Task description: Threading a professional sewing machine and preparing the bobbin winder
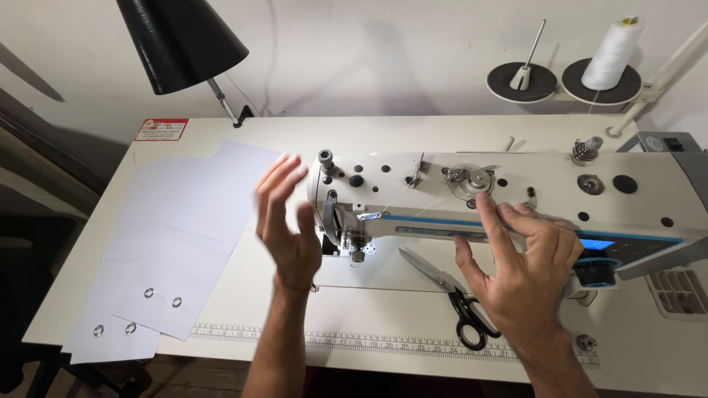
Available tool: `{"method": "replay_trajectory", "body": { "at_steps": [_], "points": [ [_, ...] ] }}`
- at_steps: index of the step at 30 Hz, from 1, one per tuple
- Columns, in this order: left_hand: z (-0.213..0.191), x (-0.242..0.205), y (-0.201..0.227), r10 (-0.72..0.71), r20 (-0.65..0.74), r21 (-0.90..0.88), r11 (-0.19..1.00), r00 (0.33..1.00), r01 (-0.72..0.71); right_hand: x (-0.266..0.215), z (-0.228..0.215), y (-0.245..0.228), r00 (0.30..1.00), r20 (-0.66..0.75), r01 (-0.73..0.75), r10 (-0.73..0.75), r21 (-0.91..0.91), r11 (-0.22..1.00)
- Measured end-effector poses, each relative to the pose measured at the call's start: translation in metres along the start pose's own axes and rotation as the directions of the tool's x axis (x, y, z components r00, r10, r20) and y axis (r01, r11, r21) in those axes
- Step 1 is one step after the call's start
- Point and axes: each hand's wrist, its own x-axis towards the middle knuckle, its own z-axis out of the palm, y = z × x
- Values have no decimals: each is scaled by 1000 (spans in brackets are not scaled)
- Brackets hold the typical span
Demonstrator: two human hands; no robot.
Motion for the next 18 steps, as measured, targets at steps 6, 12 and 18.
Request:
{"method": "replay_trajectory", "body": {
  "at_steps": [6,12,18],
  "points": [
    [27,24,76,262,313,288,890,913,-354,0,1,3,1000,-13,25,-25,12,1000],
    [68,41,97,118,525,304,899,843,-316,-2,-4,3,999,28,19,-19,-27,999],
    [83,47,114,72,545,373,872,836,-318,3,-8,1,1000,16,7,-7,1,1000]
  ]
}}
